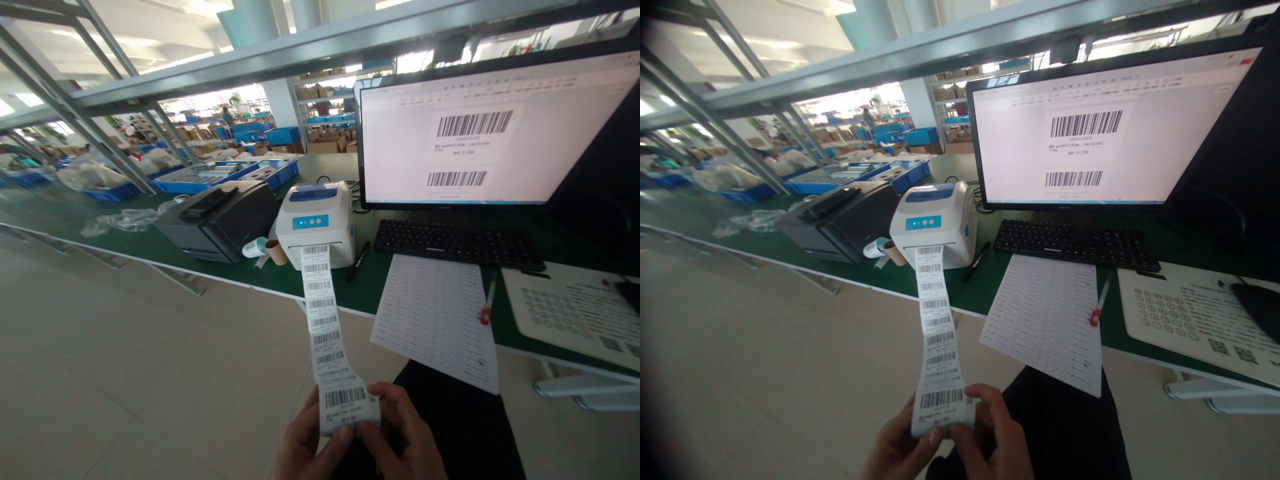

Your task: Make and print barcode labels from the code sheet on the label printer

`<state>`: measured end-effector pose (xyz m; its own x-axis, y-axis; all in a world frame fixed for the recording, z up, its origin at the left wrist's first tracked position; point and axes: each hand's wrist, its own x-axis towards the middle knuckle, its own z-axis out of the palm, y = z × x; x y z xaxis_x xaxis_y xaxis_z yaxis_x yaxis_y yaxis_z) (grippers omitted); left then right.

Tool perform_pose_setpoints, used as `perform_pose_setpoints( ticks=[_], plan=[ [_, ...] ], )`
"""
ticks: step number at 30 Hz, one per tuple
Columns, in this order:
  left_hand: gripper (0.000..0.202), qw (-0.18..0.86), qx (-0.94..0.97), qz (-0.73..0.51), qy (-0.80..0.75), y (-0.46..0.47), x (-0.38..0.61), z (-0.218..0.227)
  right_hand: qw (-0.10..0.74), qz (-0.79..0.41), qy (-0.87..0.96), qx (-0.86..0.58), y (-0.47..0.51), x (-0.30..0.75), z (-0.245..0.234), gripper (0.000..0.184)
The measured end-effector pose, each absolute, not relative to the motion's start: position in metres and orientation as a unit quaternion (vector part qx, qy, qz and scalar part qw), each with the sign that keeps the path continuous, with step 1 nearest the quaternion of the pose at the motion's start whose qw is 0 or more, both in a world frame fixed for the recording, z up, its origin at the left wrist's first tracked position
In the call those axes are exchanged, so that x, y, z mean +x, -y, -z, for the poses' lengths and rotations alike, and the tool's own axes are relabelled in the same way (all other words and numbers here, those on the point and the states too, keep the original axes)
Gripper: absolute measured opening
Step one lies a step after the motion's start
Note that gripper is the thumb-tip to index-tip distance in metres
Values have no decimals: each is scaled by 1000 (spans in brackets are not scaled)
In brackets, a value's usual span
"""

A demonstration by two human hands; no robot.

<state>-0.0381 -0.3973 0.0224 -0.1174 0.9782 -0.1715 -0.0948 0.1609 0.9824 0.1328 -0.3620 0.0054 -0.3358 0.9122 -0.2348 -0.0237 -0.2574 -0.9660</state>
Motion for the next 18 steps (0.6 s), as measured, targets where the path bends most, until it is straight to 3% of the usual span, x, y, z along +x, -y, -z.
perform_pose_setpoints(
  ticks=[3, 13, 18],
  plan=[
    [42, 546, 351, -522, -553, 398, -39, -20, 371, -631, 518, -443, 363, 132, -2, 53],
    [26, 470, 468, -518, -540, 396, -44, -22, 421, -682, 420, -425, 368, 125, -8, 66],
    [31, 502, 450, -519, -525, 397, -43, -17, 403, -640, 469, -457, 369, 127, -8, 59]
  ],
)
